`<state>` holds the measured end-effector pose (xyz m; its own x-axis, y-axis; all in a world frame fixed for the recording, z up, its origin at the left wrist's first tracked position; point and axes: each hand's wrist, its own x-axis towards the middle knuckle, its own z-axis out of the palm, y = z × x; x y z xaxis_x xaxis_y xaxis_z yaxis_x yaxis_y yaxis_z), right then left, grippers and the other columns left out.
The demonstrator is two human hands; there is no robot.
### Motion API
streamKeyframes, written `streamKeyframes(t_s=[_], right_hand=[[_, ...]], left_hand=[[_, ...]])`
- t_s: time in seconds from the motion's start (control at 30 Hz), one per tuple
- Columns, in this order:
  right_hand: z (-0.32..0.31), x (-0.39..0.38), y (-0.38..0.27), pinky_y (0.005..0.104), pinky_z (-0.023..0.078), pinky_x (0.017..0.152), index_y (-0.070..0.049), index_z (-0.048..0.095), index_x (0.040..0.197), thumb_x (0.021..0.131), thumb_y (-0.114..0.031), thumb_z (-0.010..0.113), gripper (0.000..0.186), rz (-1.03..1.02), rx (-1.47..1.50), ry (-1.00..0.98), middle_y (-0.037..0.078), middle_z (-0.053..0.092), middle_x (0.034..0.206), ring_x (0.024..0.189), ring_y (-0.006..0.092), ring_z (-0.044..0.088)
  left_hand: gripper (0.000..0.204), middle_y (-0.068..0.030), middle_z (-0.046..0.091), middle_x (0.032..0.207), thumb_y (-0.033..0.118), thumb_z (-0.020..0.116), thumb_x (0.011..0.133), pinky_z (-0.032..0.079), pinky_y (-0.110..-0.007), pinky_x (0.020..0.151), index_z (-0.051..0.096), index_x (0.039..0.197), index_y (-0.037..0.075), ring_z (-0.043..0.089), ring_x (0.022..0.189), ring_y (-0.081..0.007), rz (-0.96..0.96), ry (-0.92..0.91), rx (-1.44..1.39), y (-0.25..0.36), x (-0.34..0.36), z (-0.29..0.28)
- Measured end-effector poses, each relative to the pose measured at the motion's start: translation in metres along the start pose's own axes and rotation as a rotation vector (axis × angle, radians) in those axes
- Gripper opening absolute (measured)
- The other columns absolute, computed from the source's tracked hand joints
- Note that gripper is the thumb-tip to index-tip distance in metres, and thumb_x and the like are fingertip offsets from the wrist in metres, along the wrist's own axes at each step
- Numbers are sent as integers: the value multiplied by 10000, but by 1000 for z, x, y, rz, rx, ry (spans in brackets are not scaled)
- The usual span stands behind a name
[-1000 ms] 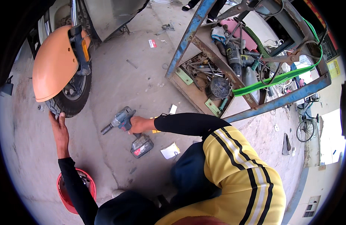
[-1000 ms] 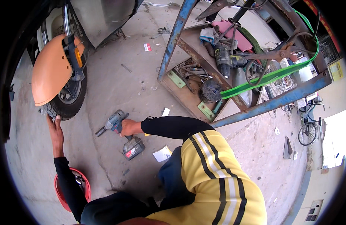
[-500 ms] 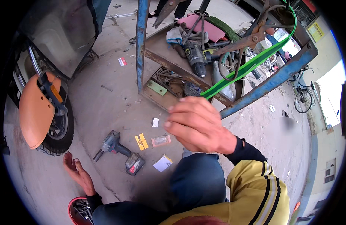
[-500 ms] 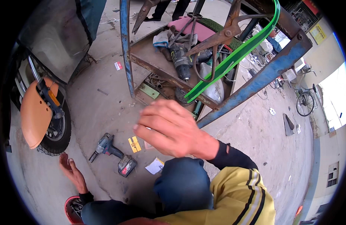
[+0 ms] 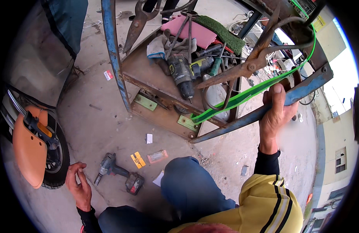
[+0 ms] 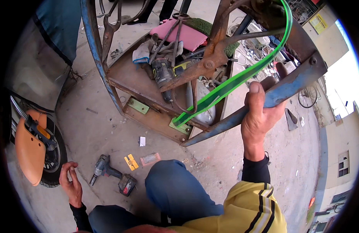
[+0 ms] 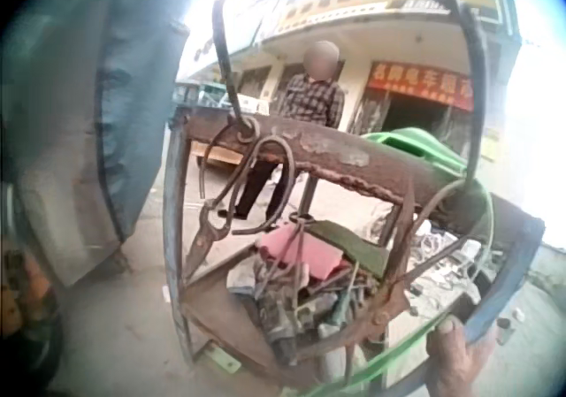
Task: The person retrieves tools and a bucket of parts, then works on the front wheel of a scooter. They use an impact wrench and pliers to remove the brake assembly, inspect the components, and reassemble the wheel.
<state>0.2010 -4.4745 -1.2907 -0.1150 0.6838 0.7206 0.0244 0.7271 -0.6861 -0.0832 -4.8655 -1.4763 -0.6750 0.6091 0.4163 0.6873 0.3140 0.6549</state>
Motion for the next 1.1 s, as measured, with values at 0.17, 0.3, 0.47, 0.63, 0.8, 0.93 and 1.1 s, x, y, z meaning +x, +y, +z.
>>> streamKeyframes(t_s=[0.17, 0.3, 0.47, 0.63, 0.8, 0.93, 1.1], right_hand=[[-2, 1, 9, 234, 317, 619, 27, 367, 1438, 888, -161, 759, 701, 44, 48, -33, 6, 465, 812, 689, 67, 416], [-2, -2, 11, 255, 337, 620, 2, 393, 1348, 862, -48, 744, 602, 54, 186, -48, 46, 470, 907, 701, 101, 431], [-19, -21, 37, 287, 418, 686, -38, 458, 1266, 859, -26, 754, 504, 23, 214, -208, 48, 538, 978, 792, 132, 512], [-28, 0, 13, 335, 528, 754, 11, 692, 1044, 776, -101, 848, 330, 2, -8, -442, 88, 696, 911, 817, 226, 690], [-32, 0, 32, 342, 544, 802, 22, 697, 1119, 763, -150, 872, 432, -122, 24, -488, 108, 739, 1025, 863, 227, 729], [-31, 3, 32, 374, 550, 912, -2, 723, 1150, 781, -119, 864, 412, 111, 252, -483, 114, 752, 1114, 1012, 252, 739], [-35, 5, 35, 359, 558, 883, 13, 708, 1145, 754, -86, 889, 442, 147, 289, -504, 139, 749, 1104, 988, 255, 743]], left_hand=[[152, -139, 662, 892, -127, 529, 942, 508, -334, 705, 596, 1014, -12, 635, 751, -256, 64, -88, 117, 33, 15, -24], [205, -145, 655, 869, -164, 506, 906, 498, -343, 646, 576, 1015, -5, 630, 705, -268, 66, 6, 149, 78, 31, -53], [304, -135, 678, 870, -176, 521, 772, 481, -352, 599, 593, 997, 15, 641, 674, -274, 265, 155, 290, 156, 76, -79], [239, -151, 650, 869, -119, 504, 822, 477, -341, 644, 569, 1006, 20, 612, 710, -253, 319, 330, 251, 235, 115, -90], [137, -178, 576, 1006, -11, 493, 918, 475, -325, 698, 552, 1041, -2, 555, 793, -215, 482, 358, 214, 312, 160, -102], [258, -192, 506, 1268, 298, 579, 1003, 485, -383, 813, 603, 1125, 72, 563, 943, -245, 628, 307, 150, 387, 199, -100], [380, -189, 428, 1449, 526, 633, 948, 390, -501, 1023, 641, 1087, 173, 445, 1255, -312, 831, 97, -226, 455, 222, -124]])
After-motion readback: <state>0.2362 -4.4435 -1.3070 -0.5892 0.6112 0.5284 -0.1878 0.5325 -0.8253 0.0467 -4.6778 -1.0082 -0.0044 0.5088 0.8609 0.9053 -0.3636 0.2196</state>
